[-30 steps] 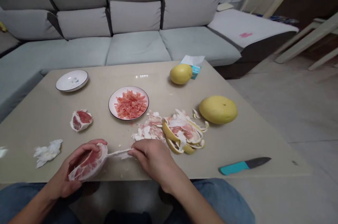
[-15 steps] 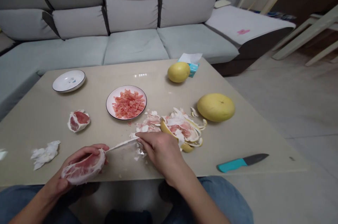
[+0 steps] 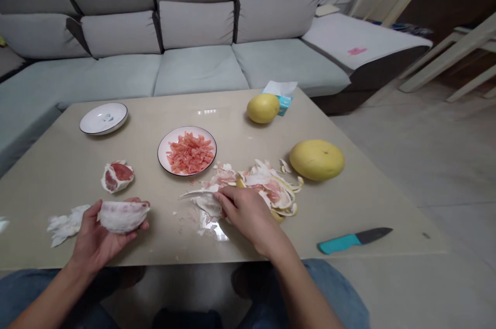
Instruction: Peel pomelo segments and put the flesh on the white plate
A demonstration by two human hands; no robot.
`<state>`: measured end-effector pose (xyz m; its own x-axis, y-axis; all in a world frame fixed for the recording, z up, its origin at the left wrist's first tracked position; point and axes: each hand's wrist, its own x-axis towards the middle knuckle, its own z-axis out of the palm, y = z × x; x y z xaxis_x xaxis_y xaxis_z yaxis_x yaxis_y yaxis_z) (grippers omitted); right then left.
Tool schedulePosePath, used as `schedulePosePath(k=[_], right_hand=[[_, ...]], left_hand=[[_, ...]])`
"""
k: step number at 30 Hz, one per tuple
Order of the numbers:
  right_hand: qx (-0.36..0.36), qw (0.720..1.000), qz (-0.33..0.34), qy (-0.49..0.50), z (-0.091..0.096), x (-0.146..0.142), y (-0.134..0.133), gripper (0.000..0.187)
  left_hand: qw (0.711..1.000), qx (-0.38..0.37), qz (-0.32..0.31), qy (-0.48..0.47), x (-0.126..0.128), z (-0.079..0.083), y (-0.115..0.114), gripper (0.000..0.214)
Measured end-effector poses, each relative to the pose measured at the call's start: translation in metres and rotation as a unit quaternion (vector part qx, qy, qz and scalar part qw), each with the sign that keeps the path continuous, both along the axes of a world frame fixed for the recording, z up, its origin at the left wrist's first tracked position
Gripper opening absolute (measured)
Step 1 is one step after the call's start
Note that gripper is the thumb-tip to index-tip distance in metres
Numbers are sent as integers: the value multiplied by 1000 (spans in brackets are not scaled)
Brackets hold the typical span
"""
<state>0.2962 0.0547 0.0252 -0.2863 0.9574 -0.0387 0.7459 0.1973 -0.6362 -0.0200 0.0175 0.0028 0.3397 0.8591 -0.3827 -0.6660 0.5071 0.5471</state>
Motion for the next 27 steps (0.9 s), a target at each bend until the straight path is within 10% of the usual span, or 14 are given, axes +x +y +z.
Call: schedulePosePath(k=[12,21,27], right_hand=[[120,950,-140,-250,-10,4,1,37],[81,982,72,157,-19,-55,-26,17],[6,964,62,257,-27,-88,-44,13]], left_hand=[[998,-43,-17,31,11,-10,1,45],[999,-37,-23,9,22,-12,-9,41],[997,63,-32,17,32,-13,-22,51]])
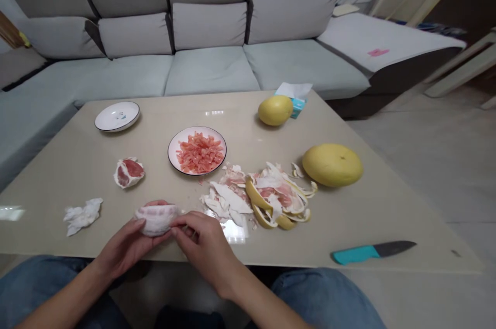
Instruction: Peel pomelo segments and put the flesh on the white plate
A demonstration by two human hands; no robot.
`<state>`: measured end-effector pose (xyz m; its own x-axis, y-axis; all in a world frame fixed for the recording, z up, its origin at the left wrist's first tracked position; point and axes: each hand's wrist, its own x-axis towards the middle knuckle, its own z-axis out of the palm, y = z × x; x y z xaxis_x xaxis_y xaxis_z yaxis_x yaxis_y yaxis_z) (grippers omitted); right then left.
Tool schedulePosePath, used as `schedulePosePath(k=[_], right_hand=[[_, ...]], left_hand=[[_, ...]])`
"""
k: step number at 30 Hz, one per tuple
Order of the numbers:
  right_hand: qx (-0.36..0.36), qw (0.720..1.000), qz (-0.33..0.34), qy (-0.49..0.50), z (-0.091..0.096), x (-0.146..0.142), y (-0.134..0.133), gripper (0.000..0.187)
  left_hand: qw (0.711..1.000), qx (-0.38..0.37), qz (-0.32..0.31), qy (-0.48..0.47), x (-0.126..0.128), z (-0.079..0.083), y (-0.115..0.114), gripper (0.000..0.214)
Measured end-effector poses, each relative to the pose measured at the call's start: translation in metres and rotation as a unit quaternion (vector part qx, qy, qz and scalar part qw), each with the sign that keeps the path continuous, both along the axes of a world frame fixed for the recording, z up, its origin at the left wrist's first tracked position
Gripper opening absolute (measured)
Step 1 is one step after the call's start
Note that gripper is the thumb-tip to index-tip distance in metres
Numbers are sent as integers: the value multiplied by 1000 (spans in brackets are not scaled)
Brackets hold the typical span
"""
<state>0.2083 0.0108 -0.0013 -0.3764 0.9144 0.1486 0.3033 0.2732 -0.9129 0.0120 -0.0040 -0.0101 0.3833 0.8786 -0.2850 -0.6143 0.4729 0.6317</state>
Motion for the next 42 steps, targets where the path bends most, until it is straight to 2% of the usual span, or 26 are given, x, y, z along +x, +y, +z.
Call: schedulePosePath(k=[5,10,18,23,28,32,35,39,42], right_hand=[[-2,999,-39,26,-6,-6,-3,9],[84,995,-45,12,-13,-3,-5,16],[166,985,-38,-9,-19,-1,-7,19],[165,985,-54,-15,-14,-1,-6,17],[123,989,-76,23,-13,-5,-9,13],[75,993,-79,39,-15,-9,-11,11],[65,994,-74,41,-14,-10,-10,11],[72,993,-83,36,-13,-7,-5,12],[68,994,-72,47,-11,-5,-3,13]], left_hand=[[999,14,-20,-25,10,1,-4,53],[999,32,-25,7,13,-4,-9,54],[994,70,-50,61,9,-18,-11,59],[983,101,-51,143,8,-17,-11,63],[937,189,-12,294,7,-14,-9,63],[910,232,10,343,10,-14,-10,59],[896,244,25,371,11,-17,-12,58],[894,251,30,370,11,-20,-14,59],[906,233,27,352,10,-19,-13,59]])
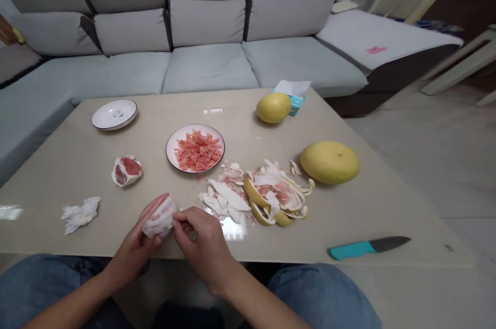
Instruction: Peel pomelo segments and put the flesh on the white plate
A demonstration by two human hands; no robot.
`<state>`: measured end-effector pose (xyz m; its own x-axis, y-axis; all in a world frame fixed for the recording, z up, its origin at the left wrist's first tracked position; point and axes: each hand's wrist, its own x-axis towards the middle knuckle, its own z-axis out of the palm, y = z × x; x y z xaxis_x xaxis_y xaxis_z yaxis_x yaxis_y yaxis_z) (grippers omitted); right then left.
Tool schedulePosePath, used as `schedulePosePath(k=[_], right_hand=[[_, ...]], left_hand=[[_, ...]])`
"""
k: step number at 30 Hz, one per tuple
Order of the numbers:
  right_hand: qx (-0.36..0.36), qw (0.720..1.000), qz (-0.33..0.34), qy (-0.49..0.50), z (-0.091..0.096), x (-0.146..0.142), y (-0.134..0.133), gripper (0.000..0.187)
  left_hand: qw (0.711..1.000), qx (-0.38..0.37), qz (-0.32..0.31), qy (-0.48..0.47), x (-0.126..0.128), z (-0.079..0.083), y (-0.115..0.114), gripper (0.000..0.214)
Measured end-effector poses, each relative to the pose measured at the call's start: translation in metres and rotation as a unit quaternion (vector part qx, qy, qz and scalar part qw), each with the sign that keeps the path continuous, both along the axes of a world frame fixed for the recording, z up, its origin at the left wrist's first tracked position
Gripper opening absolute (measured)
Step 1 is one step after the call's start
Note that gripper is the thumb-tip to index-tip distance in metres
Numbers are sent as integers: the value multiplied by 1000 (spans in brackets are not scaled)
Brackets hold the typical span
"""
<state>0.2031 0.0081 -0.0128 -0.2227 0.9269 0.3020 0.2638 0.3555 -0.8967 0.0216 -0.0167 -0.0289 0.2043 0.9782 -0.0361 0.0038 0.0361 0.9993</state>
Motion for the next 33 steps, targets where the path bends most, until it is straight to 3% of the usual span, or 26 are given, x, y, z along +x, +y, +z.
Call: schedulePosePath(k=[4,10,15,18,21,24,28,30,33], right_hand=[[5,1000,-1,15,1,-1,-2,14],[-1,1000,-5,7,-2,-5,-7,5],[-46,999,-3,0,3,-8,-9,9],[-60,998,-13,6,6,-7,-8,10],[-90,995,-24,24,9,-3,-5,9],[-144,987,-35,54,10,2,2,8],[-178,981,-27,75,10,6,9,4],[-164,983,-17,82,10,7,10,5],[-63,996,-12,63,10,8,8,13]], left_hand=[[998,-43,9,-32,0,1,1,61],[995,50,79,39,5,1,0,62],[995,52,84,19,6,2,-1,60],[997,22,76,-9,4,-1,-2,58],[993,-54,55,-84,3,-2,-4,59],[971,-141,26,-193,3,4,-5,58],[950,-166,34,-261,2,14,-3,57],[947,-169,32,-272,2,16,-2,59],[949,-168,29,-267,1,12,-3,61]])
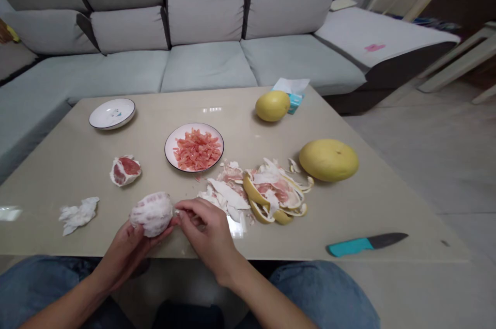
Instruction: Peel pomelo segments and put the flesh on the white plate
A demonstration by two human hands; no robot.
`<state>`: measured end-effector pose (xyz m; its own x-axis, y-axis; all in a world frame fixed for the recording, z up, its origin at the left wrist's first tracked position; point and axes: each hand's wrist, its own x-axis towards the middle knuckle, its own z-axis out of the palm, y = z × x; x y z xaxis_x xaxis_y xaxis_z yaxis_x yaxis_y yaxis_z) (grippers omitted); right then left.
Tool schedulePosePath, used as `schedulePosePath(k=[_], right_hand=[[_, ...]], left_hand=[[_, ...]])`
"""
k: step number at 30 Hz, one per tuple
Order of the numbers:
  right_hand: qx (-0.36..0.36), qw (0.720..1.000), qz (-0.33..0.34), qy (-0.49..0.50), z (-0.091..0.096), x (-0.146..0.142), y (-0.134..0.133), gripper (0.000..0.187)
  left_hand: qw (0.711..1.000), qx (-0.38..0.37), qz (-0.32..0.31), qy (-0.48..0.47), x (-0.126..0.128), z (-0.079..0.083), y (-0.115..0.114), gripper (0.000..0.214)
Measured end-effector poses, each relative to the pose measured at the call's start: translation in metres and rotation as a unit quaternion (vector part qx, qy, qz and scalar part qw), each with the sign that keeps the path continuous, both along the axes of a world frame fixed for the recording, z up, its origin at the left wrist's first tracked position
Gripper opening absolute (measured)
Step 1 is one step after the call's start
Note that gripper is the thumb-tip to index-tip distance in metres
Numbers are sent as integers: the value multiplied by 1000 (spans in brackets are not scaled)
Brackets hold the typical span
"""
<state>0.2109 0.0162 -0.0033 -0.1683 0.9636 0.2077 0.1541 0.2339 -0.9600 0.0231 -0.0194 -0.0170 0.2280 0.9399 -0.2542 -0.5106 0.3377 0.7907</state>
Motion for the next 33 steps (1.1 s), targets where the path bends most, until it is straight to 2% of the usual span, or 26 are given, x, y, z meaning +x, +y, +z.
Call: schedulePosePath(k=[3,9,15,18,21,23,26,28,33], right_hand=[[107,994,0,-32,-2,-2,-4,16],[234,965,-30,-116,-10,-8,-12,15],[273,942,-59,-187,-16,-11,-16,16],[232,956,-78,-162,-14,-10,-14,14],[142,979,-81,-117,-7,-8,-10,12],[81,990,-70,-91,-2,-6,-7,13],[20,998,-29,-53,4,-1,0,12],[21,998,-26,-55,5,6,6,12],[113,979,-62,-161,0,34,26,19]], left_hand=[[999,17,-1,52,-1,-10,-2,64],[973,107,18,204,-1,-26,-4,63],[936,169,44,305,4,-22,-5,57],[956,135,36,259,5,-21,-7,59],[989,49,0,137,6,-14,-8,66],[998,7,-9,64,8,-7,-8,68],[1000,-15,-1,-7,7,4,-5,61],[999,-29,2,-43,4,10,-1,55],[994,-56,2,-96,-8,20,9,50]])
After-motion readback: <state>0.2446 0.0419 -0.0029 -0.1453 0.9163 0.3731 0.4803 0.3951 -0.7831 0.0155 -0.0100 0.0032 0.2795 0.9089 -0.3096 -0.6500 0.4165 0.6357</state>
